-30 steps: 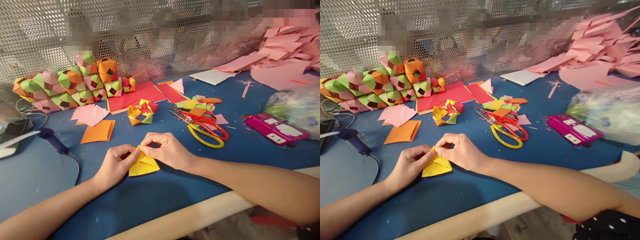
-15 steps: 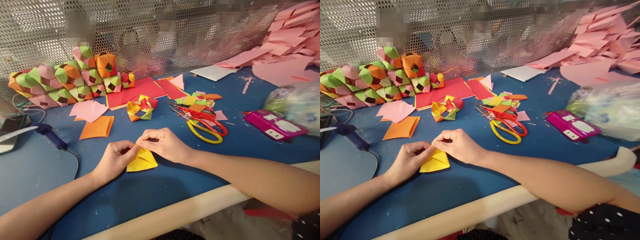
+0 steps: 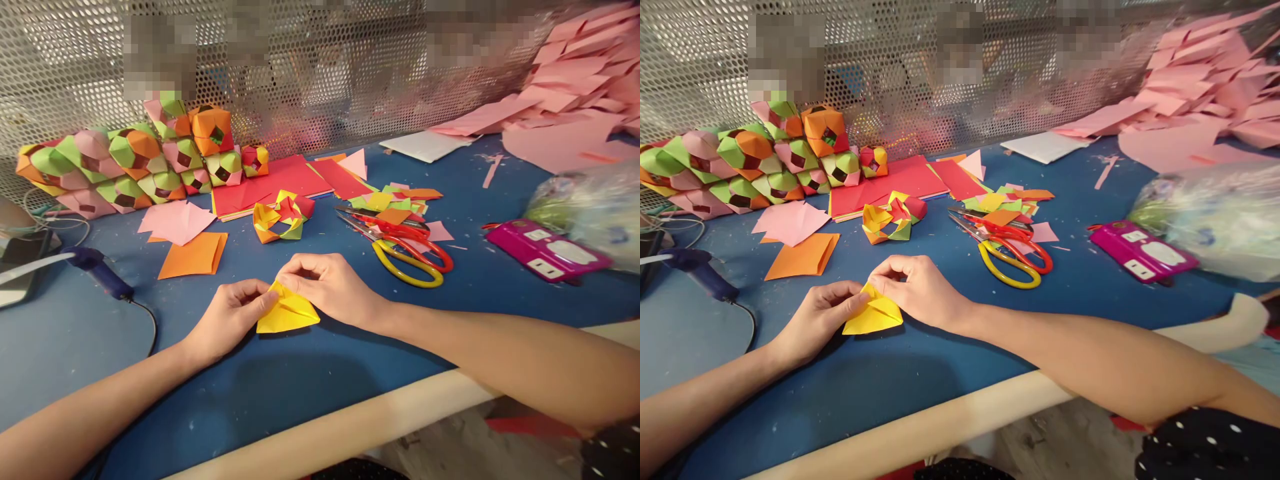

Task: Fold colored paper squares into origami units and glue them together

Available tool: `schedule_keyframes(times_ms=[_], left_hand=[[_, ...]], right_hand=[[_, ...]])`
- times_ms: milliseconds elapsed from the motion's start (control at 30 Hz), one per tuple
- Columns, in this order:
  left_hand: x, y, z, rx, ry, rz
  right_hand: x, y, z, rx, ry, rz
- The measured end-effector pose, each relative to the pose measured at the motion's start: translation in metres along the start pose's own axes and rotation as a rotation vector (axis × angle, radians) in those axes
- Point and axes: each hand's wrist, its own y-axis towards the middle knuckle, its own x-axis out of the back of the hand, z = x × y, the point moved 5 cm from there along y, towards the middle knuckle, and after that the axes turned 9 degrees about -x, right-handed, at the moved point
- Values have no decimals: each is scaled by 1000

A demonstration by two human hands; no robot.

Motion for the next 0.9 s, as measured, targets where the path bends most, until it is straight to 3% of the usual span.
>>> schedule_keyframes(times_ms=[267,567,667,900], left_hand=[[1,0,1,1,57,-10],[-2,0,6,-28,37,75],[-1,0,3,-74,63,21],[12,-1,5,-98,-5,-222]], right_hand=[[-4,-3,2,39,-30,-12],[-3,-9,10,279,-150,-60],[-3,-9,11,304,-135,-33],[-4,-3,3,120,-140,19]])
